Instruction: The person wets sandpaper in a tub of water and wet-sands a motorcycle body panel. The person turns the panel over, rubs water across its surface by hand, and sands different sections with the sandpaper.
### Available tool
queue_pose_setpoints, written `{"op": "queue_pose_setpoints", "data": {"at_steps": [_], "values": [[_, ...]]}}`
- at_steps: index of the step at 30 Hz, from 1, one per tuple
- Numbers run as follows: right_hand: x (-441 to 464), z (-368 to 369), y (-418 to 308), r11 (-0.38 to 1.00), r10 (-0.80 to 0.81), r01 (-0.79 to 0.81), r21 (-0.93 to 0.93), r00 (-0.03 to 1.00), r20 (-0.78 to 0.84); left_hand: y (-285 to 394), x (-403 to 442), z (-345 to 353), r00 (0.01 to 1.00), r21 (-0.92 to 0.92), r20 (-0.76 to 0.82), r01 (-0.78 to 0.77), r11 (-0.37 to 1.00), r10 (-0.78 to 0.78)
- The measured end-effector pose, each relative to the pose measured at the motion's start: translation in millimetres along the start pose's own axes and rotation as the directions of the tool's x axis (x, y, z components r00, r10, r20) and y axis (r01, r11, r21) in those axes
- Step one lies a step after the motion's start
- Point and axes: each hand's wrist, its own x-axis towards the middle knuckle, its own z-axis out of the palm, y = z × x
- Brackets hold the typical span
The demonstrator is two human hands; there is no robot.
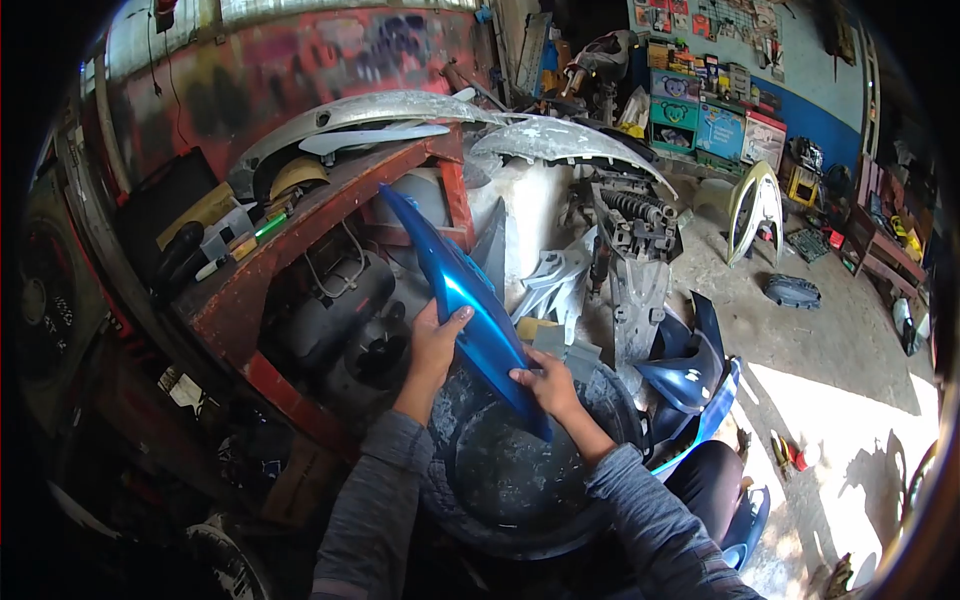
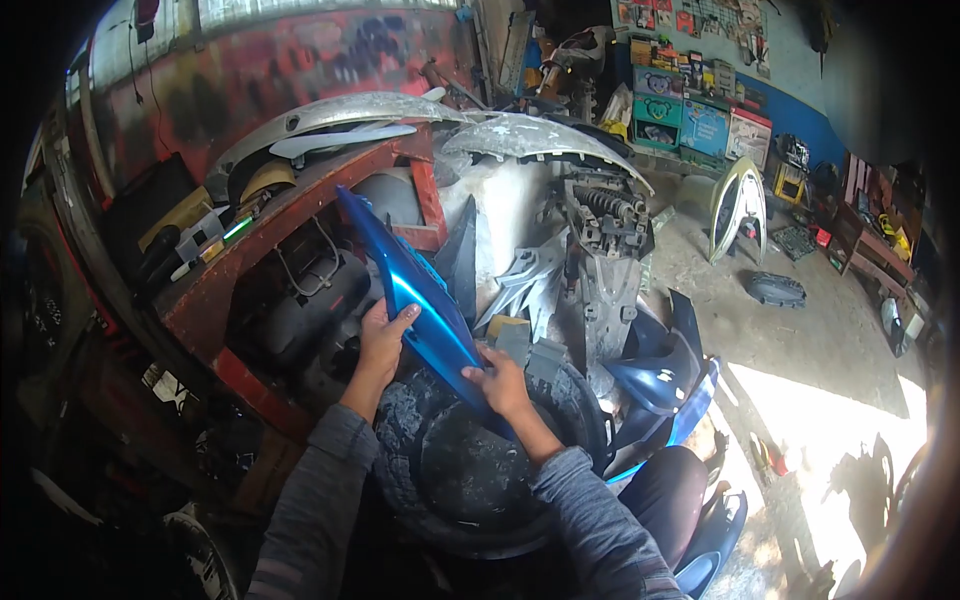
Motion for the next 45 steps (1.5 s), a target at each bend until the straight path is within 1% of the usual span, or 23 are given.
{"op": "queue_pose_setpoints", "data": {"at_steps": [2,4,6,8,11,14,15,16,17,20,21,22,23,24,26,30,32,34,36,39,42,43,45], "values": [[-10.6,35.7,78.4,0.907,0.203,-0.207,0.367,0.978,0.049,-4.0,0.1,-9.5,1.0,0.046,0.026,0.003,0.999,-0.004],[-35.5,43.1,121.7,0.631,0.586,-0.647,0.429,0.759,0.283,-11.7,1.7,-22.4,0.998,0.118,0.058,-0.001,0.993,-0.006],[-67.4,62.3,164.2,0.244,0.81,-0.76,0.602,0.501,0.305,-17.9,0.1,-28.9,0.999,0.112,0.042,0.02,0.993,-0.025],[-88.0,76.2,218.3,0.109,0.908,-0.776,0.621,0.332,0.256,-23.0,0.9,-35.0,0.999,0.098,0.015,0.036,0.995,-0.037],[-123.9,119.7,375.2,0.223,0.956,-0.517,0.826,0.28,-0.083,-41.2,0.1,-47.2,0.996,0.054,-0.014,0.089,0.995,-0.088],[-112.3,83.6,270.7,-0.098,0.893,-0.446,0.89,0.355,0.276,-63.6,2.9,-56.6,0.998,0.034,-0.022,0.059,0.998,-0.058],[-109.6,80.3,293.3,-0.465,0.4,-0.475,0.747,0.64,0.656,-67.3,2.0,-56.9,0.998,0.028,-0.025,0.064,0.998,-0.064],[-82.7,89.2,261.7,-0.373,0.508,-0.499,0.782,0.595,0.622,-68.5,0.4,-56.1,0.996,0.046,-0.041,0.083,0.995,-0.081],[-60.5,79.4,196.7,-0.308,0.388,-0.505,0.806,0.707,0.592,-69.1,-0.7,-54.6,0.994,0.065,-0.057,0.101,0.993,-0.097],[-9.3,74.1,37.7,0.221,0.455,-0.357,0.907,0.861,0.228,-63.5,-4.5,-42.3,0.986,0.051,-0.112,0.128,0.991,-0.121],[0.2,90.9,25.3,0.622,0.275,-0.15,0.769,0.961,-0.035,-67.3,-4.2,-37.9,0.986,0.054,-0.108,0.131,0.99,-0.125],[2.8,97.3,-8.9,0.815,0.053,0.077,0.574,0.977,-0.206,-70.9,-4.2,-32.7,0.983,0.058,-0.151,0.117,0.991,-0.107],[2.7,114.9,-11.3,0.854,-0.082,0.165,0.493,0.979,-0.186,-73.0,-4.7,-30.2,0.977,0.063,-0.195,0.103,0.993,-0.089],[-0.2,126.3,-12.7,0.931,-0.205,0.241,0.275,0.967,-0.151,-73.8,-5.0,-30.5,0.977,0.068,-0.193,0.104,0.992,-0.09],[-19.0,151.9,19.8,0.955,-0.292,0.297,0.009,0.944,-0.155,-75.3,-6.0,-29.6,0.94,-0.027,-0.293,0.173,0.985,-0.173],[-85.3,177.7,109.9,0.979,-0.178,0.156,-0.13,0.968,-0.177,-62.4,-10.1,-18.2,0.912,-0.162,-0.344,0.179,0.971,-0.225],[-102.1,171.7,120.1,0.953,0.167,-0.178,-0.245,0.984,-0.063,-70.2,-10.2,-14.5,0.923,-0.129,-0.329,0.164,0.978,-0.198],[-83.5,172.0,91.7,0.961,0.169,-0.188,-0.204,0.98,-0.104,-76.7,-12.0,-9.8,0.931,-0.108,-0.318,0.154,0.982,-0.181],[-49.1,155.8,34.3,0.988,-0.148,0.133,-0.085,0.966,-0.211,-75.7,-9.9,-8.4,0.954,-0.131,-0.235,0.161,0.978,-0.189],[-21.3,138.7,0.5,0.965,-0.238,0.201,-0.169,0.941,-0.239,-72.0,-5.3,-7.2,0.965,-0.175,-0.167,0.175,0.969,-0.204],[-34.1,135.2,34.4,0.958,-0.272,0.242,-0.154,0.935,-0.225,-77.9,-5.1,-11.2,0.969,-0.249,-0.095,0.2,0.948,-0.229],[-47.9,142.6,56.6,0.973,-0.216,0.18,-0.146,0.931,-0.294,-77.7,-6.3,-10.0,0.973,-0.259,-0.083,0.186,0.948,-0.214],[-84.9,155.2,112.4,0.979,0.114,-0.149,-0.137,0.965,-0.236,-78.1,-4.8,-13.5,0.984,-0.24,-0.017,0.168,0.956,-0.177]]}}
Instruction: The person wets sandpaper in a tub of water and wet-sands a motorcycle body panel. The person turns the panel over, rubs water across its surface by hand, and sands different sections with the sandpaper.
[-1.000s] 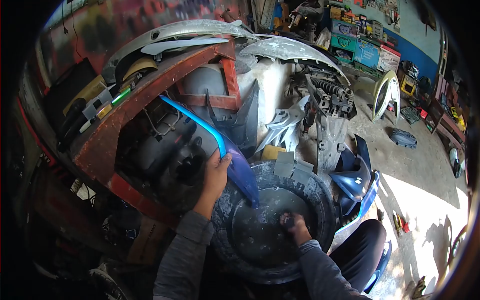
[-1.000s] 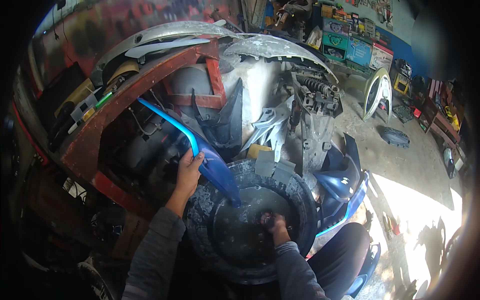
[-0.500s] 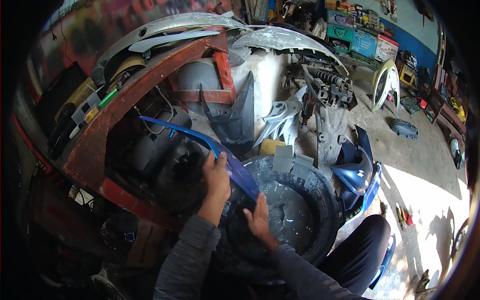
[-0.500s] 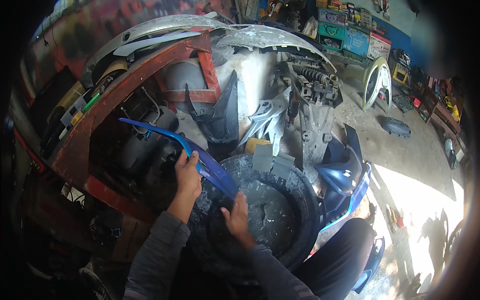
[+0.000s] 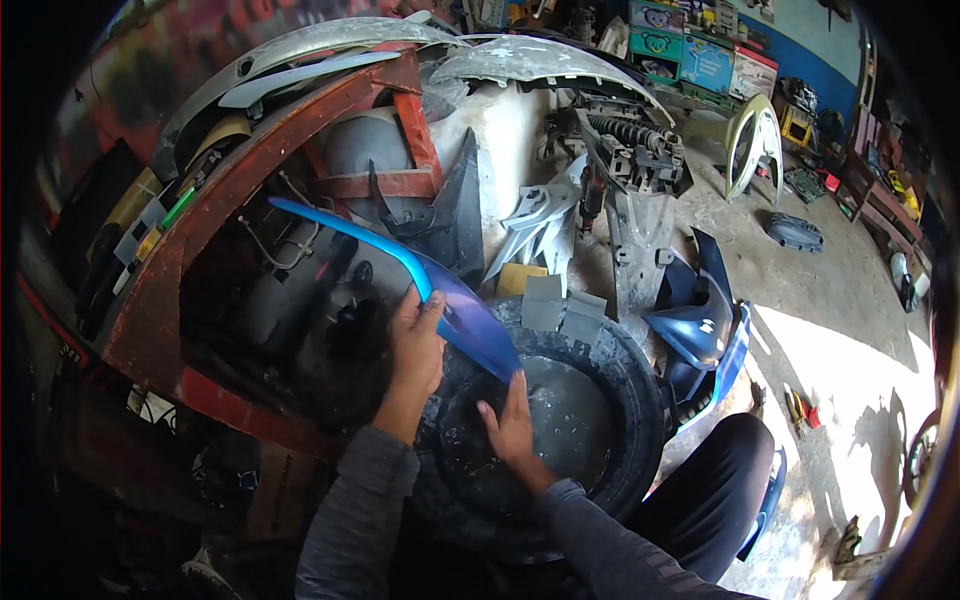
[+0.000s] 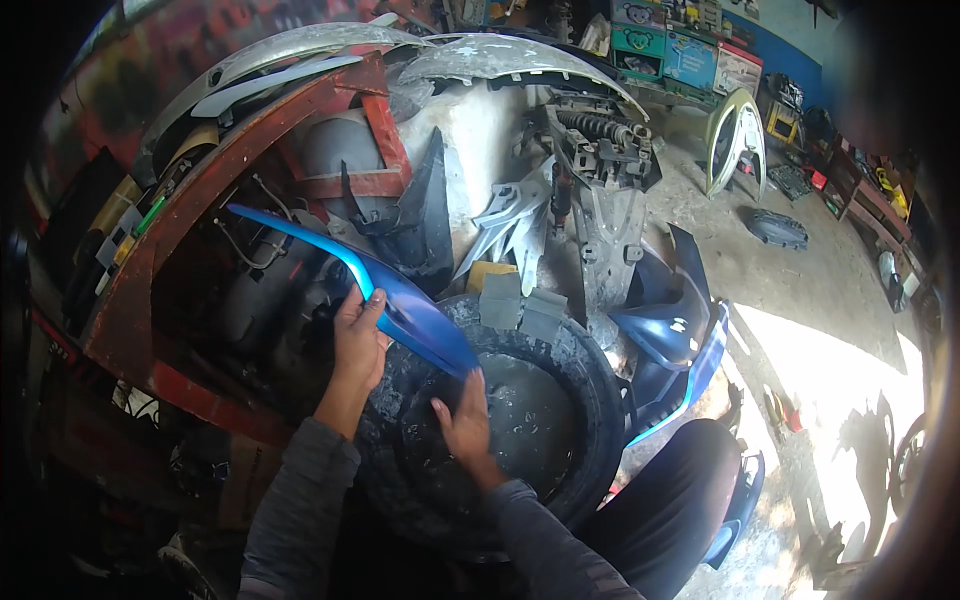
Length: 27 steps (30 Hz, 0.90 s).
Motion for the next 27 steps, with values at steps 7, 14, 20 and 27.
{"op": "queue_pose_setpoints", "data": {"at_steps": [7,14,20,27], "values": [[-48.3,6.7,80.7,0.93,0.22,-0.179,-0.321,0.971,0.096,1.6,0.5,-4.3,0.999,0.065,0.025,0.037,0.997,-0.039],[0.2,-26.3,118.0,0.448,0.888,-0.535,0.716,0.176,-0.424,4.5,0.8,-16.6,0.999,0.038,0.039,0.012,0.999,-0.013],[70.2,-37.7,1.0,0.4,0.174,-0.222,0.889,0.971,0.164,4.7,-3.1,-8.1,0.999,0.058,0.033,0.034,0.998,-0.036],[22.8,-6.8,-35.3,0.963,-0.128,0.128,0.237,0.992,-0.015,-0.7,-2.6,-17.7,0.999,0.011,-0.036,0.009,1.0,-0.009]]}}
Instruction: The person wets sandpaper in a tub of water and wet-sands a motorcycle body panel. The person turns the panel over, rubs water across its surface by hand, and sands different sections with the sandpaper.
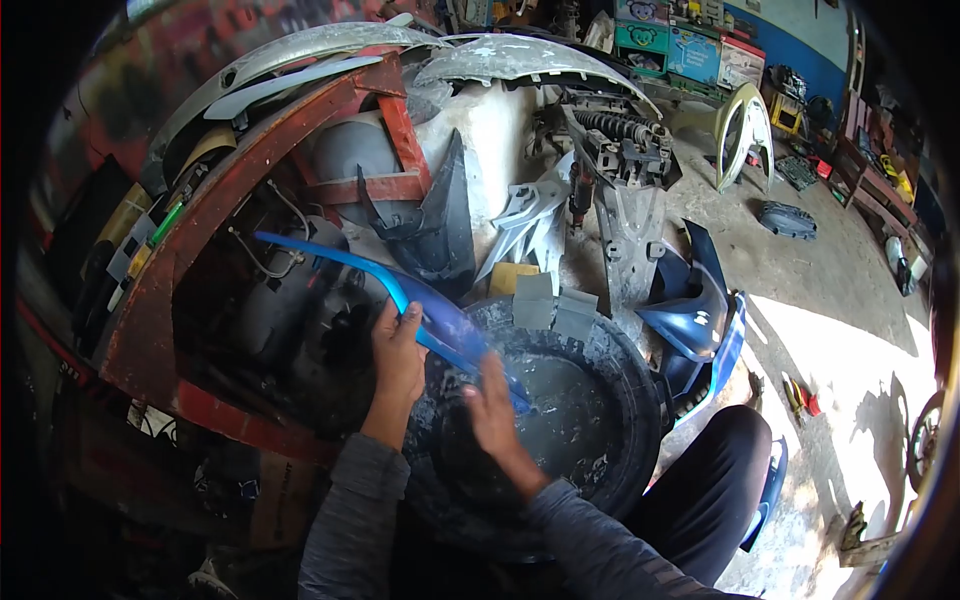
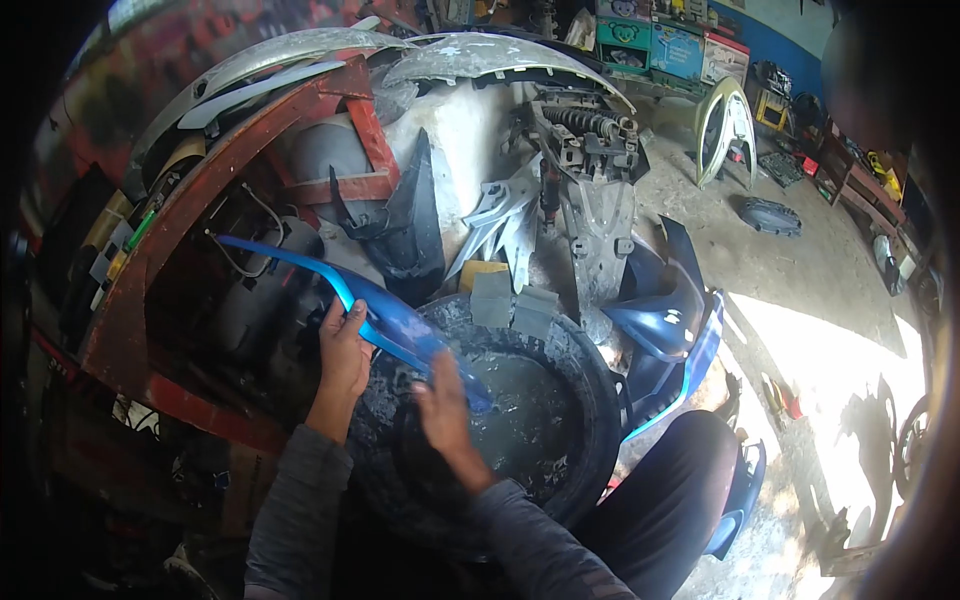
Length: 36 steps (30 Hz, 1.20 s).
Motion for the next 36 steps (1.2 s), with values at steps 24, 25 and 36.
{"op": "queue_pose_setpoints", "data": {"at_steps": [24,25,36], "values": [[-11.1,-35.6,4.3,0.97,0.035,-0.015,-0.242,0.996,0.079,-39.3,-11.7,-10.8,0.991,-0.084,0.029,0.136,0.987,-0.134],[-27.5,-37.7,22.5,0.962,0.117,-0.094,-0.255,0.99,0.073,-32.0,-8.7,-11.3,0.992,-0.075,0.016,0.124,0.989,-0.123],[23.2,-25.3,-33.0,0.955,0.096,-0.076,-0.287,0.994,0.055,-11.5,0.1,-7.3,0.991,-0.052,0.113,0.075,0.996,-0.068]]}}
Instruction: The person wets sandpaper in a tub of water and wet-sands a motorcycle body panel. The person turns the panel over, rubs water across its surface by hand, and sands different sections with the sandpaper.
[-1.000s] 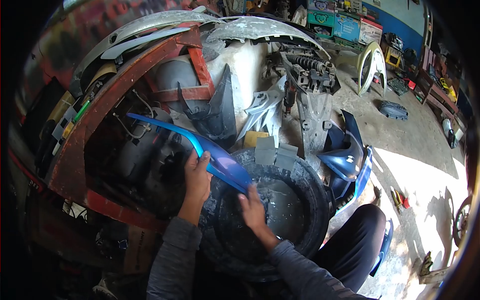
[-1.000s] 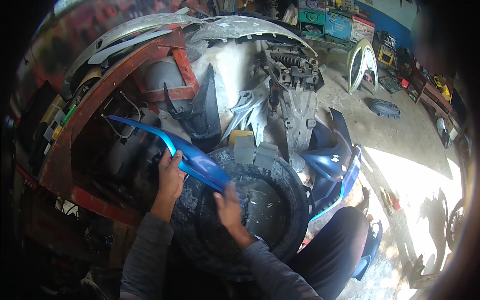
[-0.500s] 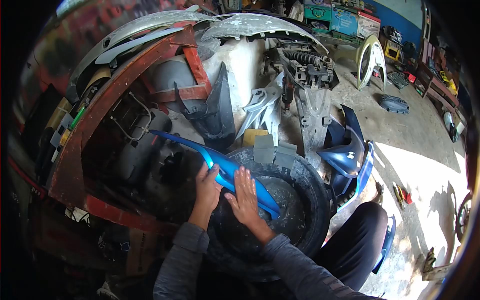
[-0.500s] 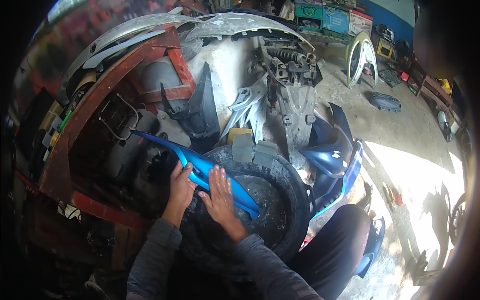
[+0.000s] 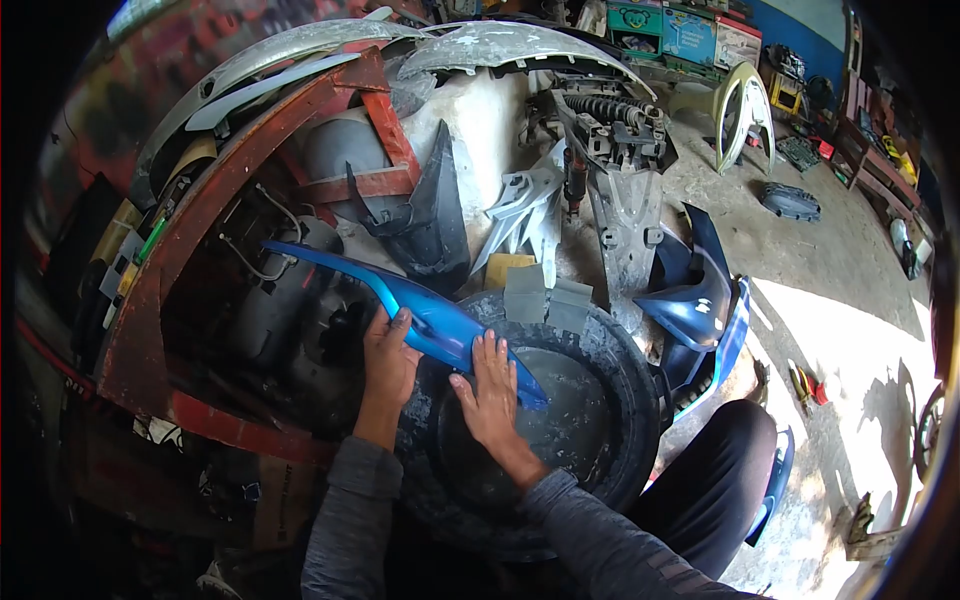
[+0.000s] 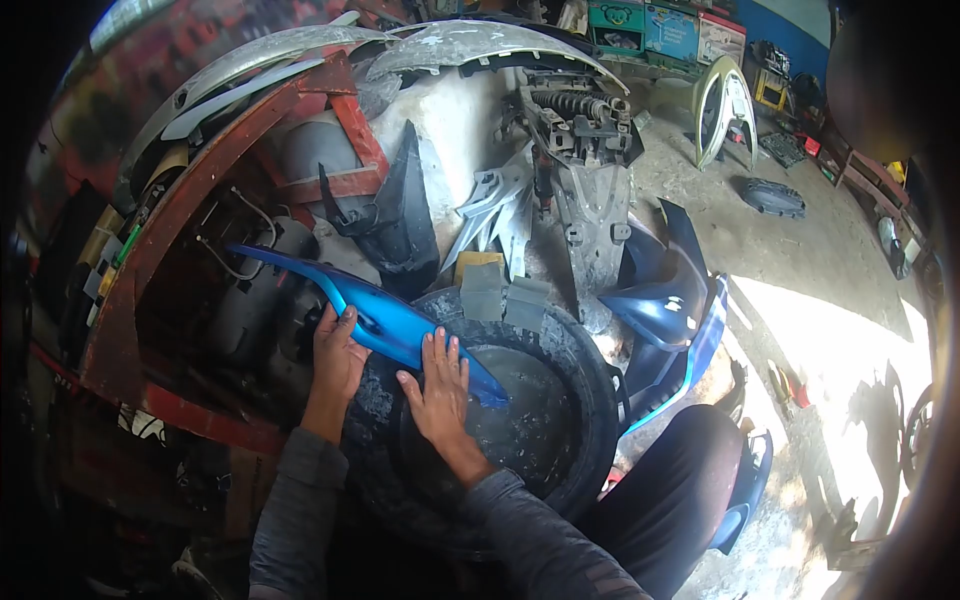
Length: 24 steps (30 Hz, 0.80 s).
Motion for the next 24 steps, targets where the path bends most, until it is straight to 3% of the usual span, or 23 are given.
{"op": "queue_pose_setpoints", "data": {"at_steps": [2,5,10,12,16,20,22,24], "values": [[-16.9,11.2,22.6,1.0,0.007,-0.007,-0.006,1.0,-0.013,0.5,3.3,-3.1,1.0,0.008,-0.006,0.001,1.0,-0.001],[-39.4,18.3,55.3,0.946,0.32,-0.317,-0.076,0.947,0.032,2.6,1.9,-3.9,1.0,0.012,-0.02,-0.006,1.0,0.006],[-18.8,11.3,15.5,0.976,0.214,-0.216,-0.037,0.976,-0.039,-1.1,2.4,-11.2,1.0,0.018,-0.005,-0.003,1.0,0.004],[-8.2,8.2,-4.0,0.995,0.096,-0.097,-0.025,0.995,-0.041,-2.3,1.6,-11.6,0.999,0.031,-0.007,-0.033,0.999,0.034],[-20.8,17.1,15.4,0.978,0.176,-0.18,-0.105,0.983,-0.053,-1.8,4.4,-16.7,0.999,0.043,-0.016,-0.031,0.999,0.032],[-42.5,19.3,56.8,0.933,0.311,-0.302,-0.197,0.95,0.019,-2.2,6.6,-21.6,0.991,0.043,-0.127,-0.028,0.999,0.034],[-47.3,19.5,75.8,0.93,0.291,-0.3,-0.211,0.954,-0.07,-4.3,9.4,-30.5,0.99,0.045,-0.136,-0.037,0.998,0.043],[-48.2,12.1,108.0,0.771,0.627,-0.615,0.165,0.779,-0.027,-6.5,10.8,-40.1,0.987,0.061,-0.158,-0.032,0.998,0.042]]}}
